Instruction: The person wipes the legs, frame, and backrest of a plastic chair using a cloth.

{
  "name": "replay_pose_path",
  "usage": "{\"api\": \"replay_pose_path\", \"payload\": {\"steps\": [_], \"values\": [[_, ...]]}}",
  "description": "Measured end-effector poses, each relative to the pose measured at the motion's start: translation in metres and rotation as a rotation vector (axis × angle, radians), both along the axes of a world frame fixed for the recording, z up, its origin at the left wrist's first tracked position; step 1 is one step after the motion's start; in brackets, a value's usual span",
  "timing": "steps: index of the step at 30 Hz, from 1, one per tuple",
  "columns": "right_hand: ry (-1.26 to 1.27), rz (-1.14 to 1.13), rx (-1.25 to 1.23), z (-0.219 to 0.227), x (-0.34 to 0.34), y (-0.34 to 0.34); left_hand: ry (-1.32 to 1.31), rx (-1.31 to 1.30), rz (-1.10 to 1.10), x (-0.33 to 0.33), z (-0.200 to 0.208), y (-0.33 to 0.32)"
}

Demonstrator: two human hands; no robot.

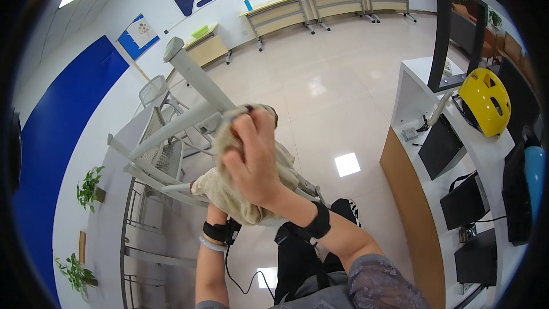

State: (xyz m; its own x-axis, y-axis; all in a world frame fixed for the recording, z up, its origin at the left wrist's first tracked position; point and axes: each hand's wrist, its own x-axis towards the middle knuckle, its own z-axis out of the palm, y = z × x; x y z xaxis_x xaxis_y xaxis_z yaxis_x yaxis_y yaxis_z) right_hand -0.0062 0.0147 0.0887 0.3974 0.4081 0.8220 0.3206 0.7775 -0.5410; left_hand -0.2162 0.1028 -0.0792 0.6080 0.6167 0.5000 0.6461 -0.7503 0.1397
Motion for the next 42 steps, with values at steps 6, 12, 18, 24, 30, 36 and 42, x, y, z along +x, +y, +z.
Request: {"api": "replay_pose_path", "payload": {"steps": [6, 12, 18, 24, 30, 36, 42], "values": [[-0.041, 0.094, -0.172, -0.024, 0.008, -0.014, -0.004, 0.009, 0.025, 0.000, -0.001, 0.000], [0.055, 0.252, -0.126, 0.005, 0.015, -0.004, -0.020, 0.015, 0.008, 0.012, 0.001, -0.006], [0.006, 0.281, -0.276, -0.024, 0.022, -0.018, -0.017, 0.024, 0.017, 0.008, 0.004, -0.003], [0.052, 0.330, -0.182, 0.008, 0.022, -0.005, -0.022, 0.022, 0.000, 0.019, 0.009, -0.008], [-0.009, 0.303, -0.311, -0.014, 0.029, -0.018, -0.017, 0.030, 0.003, 0.019, 0.014, -0.005], [-0.015, 0.171, -0.091, -0.001, 0.022, 0.000, -0.044, 0.030, -0.025, 0.028, 0.016, -0.008], [0.111, 0.259, -0.318, -0.059, 0.054, -0.007, -0.099, 0.042, -0.073, 0.027, 0.008, -0.011]]}}
